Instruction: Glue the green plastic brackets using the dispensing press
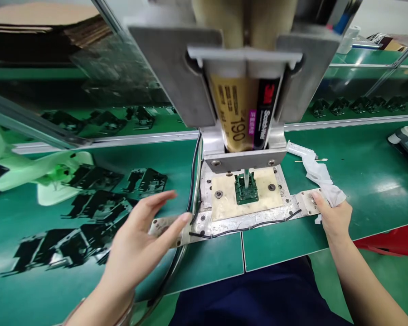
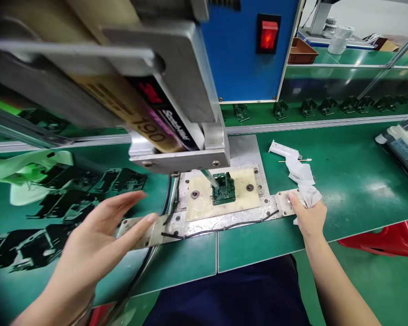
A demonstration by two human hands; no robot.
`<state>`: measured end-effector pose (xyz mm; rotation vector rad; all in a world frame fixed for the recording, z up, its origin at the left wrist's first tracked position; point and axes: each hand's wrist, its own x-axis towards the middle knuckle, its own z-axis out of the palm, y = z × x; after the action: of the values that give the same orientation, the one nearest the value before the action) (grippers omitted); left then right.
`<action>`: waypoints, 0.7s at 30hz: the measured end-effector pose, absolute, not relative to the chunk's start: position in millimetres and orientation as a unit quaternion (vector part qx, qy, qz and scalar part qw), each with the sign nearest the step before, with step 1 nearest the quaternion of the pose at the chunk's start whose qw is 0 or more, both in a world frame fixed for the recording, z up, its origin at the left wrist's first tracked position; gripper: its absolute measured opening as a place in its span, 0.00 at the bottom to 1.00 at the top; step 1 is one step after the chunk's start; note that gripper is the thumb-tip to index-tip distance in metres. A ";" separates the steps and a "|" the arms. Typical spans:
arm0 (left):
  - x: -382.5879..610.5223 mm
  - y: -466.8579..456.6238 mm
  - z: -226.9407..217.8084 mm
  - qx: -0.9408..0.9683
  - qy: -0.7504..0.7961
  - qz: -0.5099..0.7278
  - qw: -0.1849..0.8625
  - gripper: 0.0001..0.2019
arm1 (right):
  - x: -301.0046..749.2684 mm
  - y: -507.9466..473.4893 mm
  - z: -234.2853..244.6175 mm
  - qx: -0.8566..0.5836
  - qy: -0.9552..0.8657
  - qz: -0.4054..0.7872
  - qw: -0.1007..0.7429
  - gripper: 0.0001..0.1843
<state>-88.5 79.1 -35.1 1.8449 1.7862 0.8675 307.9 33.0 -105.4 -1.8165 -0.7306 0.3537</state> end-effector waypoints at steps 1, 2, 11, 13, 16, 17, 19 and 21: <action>-77.0 85.3 -29.5 0.670 0.619 0.315 0.262 0.29 | 308.0 33.0 -105.3 -0.764 -0.309 0.147 0.547 0.35; -64.0 92.7 -25.1 0.678 0.589 0.310 0.311 0.34 | 308.1 33.0 -105.4 -0.763 -0.309 0.145 0.549 0.35; 9.4 143.7 -14.5 0.685 0.440 0.231 0.532 0.28 | 308.3 31.6 -106.4 -0.763 -0.318 0.141 0.545 0.35; 4.3 144.1 -10.1 0.643 0.448 0.215 0.584 0.33 | 308.0 31.0 -105.5 -0.759 -0.320 0.145 0.548 0.35; -7.9 138.7 -1.5 0.613 0.460 0.140 0.626 0.35 | 309.1 31.7 -105.5 -0.762 -0.324 0.146 0.542 0.34; -11.7 135.2 1.2 0.611 0.454 0.112 0.640 0.35 | 309.9 32.5 -106.2 -0.763 -0.328 0.143 0.538 0.34; -17.7 125.6 5.0 0.614 0.421 0.064 0.665 0.33 | 311.3 34.0 -108.0 -0.764 -0.338 0.133 0.534 0.34; -21.2 113.2 6.3 0.620 0.382 0.033 0.685 0.31 | 311.4 32.6 -107.6 -0.766 -0.353 0.102 0.528 0.32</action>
<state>-21.2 113.2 6.3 1.3882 0.8558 0.0738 311.4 32.6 -107.6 -1.8306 -0.8431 0.2449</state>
